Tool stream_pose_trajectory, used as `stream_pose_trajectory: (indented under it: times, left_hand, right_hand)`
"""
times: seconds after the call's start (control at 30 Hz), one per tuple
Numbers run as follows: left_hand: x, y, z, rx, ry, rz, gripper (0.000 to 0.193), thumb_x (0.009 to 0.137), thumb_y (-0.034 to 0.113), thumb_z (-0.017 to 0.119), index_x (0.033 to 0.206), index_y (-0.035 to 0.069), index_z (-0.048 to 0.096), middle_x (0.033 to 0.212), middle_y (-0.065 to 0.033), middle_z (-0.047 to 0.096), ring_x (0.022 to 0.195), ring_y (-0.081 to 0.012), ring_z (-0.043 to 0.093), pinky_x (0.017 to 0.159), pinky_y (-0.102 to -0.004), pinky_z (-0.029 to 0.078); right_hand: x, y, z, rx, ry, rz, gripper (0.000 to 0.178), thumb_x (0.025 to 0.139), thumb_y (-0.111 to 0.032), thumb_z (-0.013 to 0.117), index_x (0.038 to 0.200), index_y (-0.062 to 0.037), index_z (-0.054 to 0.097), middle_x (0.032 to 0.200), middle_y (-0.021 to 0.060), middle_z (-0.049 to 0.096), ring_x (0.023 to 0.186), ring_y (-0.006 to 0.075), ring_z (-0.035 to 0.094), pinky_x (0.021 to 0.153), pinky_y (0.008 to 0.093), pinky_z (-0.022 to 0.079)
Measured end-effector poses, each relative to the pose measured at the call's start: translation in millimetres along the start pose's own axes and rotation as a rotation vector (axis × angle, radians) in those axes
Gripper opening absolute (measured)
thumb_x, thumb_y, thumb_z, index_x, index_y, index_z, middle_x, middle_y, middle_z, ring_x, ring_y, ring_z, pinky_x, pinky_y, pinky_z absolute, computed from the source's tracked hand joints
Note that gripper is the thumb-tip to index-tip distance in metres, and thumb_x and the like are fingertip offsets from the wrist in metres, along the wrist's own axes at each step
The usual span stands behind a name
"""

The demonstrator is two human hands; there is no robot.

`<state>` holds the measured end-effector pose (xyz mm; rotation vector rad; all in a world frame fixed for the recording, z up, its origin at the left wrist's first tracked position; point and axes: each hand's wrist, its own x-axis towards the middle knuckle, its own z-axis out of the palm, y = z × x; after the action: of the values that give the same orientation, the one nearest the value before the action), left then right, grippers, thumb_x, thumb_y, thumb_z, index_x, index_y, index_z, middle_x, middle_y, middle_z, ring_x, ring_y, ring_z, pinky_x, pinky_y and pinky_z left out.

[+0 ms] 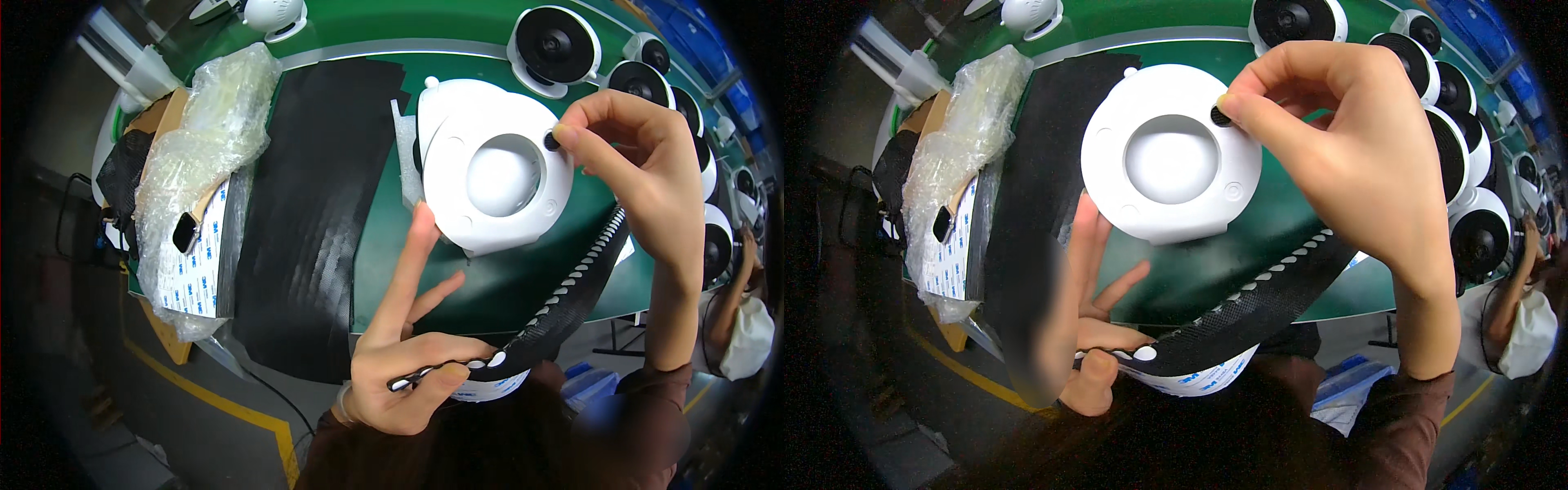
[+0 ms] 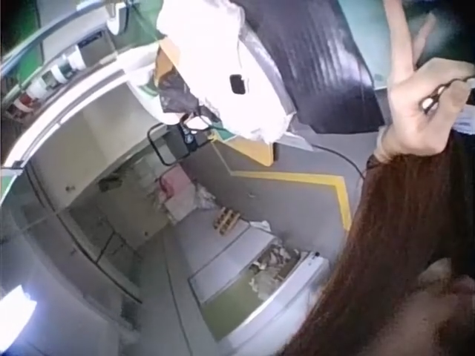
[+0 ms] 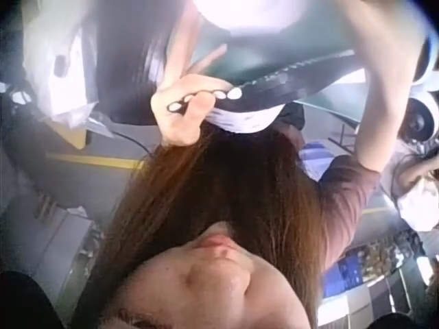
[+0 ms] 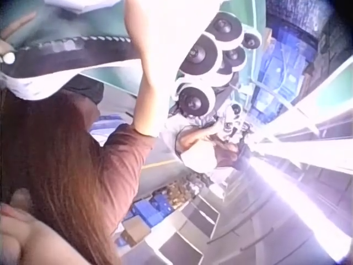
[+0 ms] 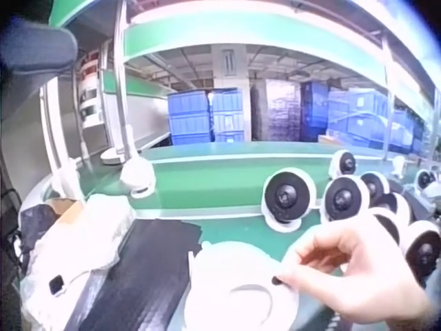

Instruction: Apply adhesive rubber pads to the circular base of security camera housings on an assembly line.

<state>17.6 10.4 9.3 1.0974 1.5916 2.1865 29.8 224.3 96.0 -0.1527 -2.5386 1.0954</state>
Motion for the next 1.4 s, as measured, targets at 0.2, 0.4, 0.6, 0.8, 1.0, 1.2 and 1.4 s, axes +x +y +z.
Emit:
stream_pose_trajectory:
  times: [0.2,0.4,0.6,0.8,1.0,1.2,1.4]
  left_hand:
    - [-1,2,0,-0.024,-0.011,-0.019,0.015,0.079,0.013,0.058,0.08,0.001,0.067,0.136,-0.0375,0.011,0.129,-0.0451,0.015,0.094,-0.0455,0.036]
    - [2,3,-2,0.004,-0.062,0.01,0.009,0.077,0.01,0.062,0.082,0.006,0.068,0.136,-0.0381,0.009,0.129,-0.046,0.013,0.092,-0.0447,0.039]
    - [4,5,-3,0.049,-0.073,0.004,0.009,0.077,0.009,0.062,0.083,0.007,0.068,0.136,-0.0386,0.007,0.128,-0.0475,0.014,0.088,-0.044,0.043]
    - [0,7,-6,0.122,0.021,-0.008,0.009,0.073,0.002,0.059,0.077,-0.002,0.065,0.131,-0.0344,0.03,0.121,-0.0431,0.036,0.085,-0.0423,0.046]
    - [-3,11,-9,0.2,0.092,-0.12,0.009,0.076,-0.002,0.055,0.081,-0.005,0.062,0.123,-0.0225,0.047,0.108,-0.0297,0.052,0.083,-0.0329,0.046]
    - [-11,19,-8,0.172,0.175,-0.184,0.016,0.085,0.008,0.055,0.093,-0.002,0.063,0.068,-0.006,0.061,0.06,-0.0084,0.053,0.055,-0.0201,0.041]
    - [-17,24,-6,0.206,0.252,-0.063,0.016,0.083,0.005,0.054,0.093,-0.003,0.064,0.08,-0.0121,0.066,0.063,-0.0098,0.059,0.056,-0.0212,0.043]
  right_hand:
    - [-1,-1,1,-0.041,0.022,-0.023,0.016,0.077,-0.016,0.062,0.078,-0.0002,0.062,0.071,0.0032,0.06,0.064,0.0073,0.054,0.058,0.0172,0.04]
    - [-2,-5,7,-0.146,0.078,-0.057,0.014,0.076,-0.015,0.064,0.076,-0.0011,0.061,0.069,0.0025,0.059,0.063,0.0059,0.053,0.055,0.0159,0.039]
    - [7,4,3,0.111,0.028,0.015,0.028,0.073,-0.01,0.066,0.093,-0.0036,0.048,0.065,0.0027,0.058,0.057,0.0062,0.054,0.051,0.0143,0.04]
    - [13,3,-7,0.297,-0.14,0.242,0.02,0.084,-0.019,0.057,0.093,-0.0012,0.057,0.066,0.0029,0.061,0.059,0.0054,0.056,0.052,0.0171,0.042]
    - [9,4,-1,0.153,-0.126,0.085,0.014,0.079,-0.011,0.064,0.078,0.0031,0.062,0.068,0.0033,0.061,0.06,0.0062,0.054,0.055,0.0195,0.042]
    - [-38,-30,13,-0.113,-0.056,-0.598,0.026,0.062,0.005,0.069,0.087,0.0013,0.063,0.077,0.0096,0.062,0.067,0.0222,0.058,0.059,0.0284,0.045]
    - [-56,-33,35,0.05,-0.173,-0.457,0.022,0.061,0.004,0.069,0.081,-0.0001,0.062,0.075,0.0083,0.06,0.067,0.0224,0.059,0.058,0.0285,0.047]
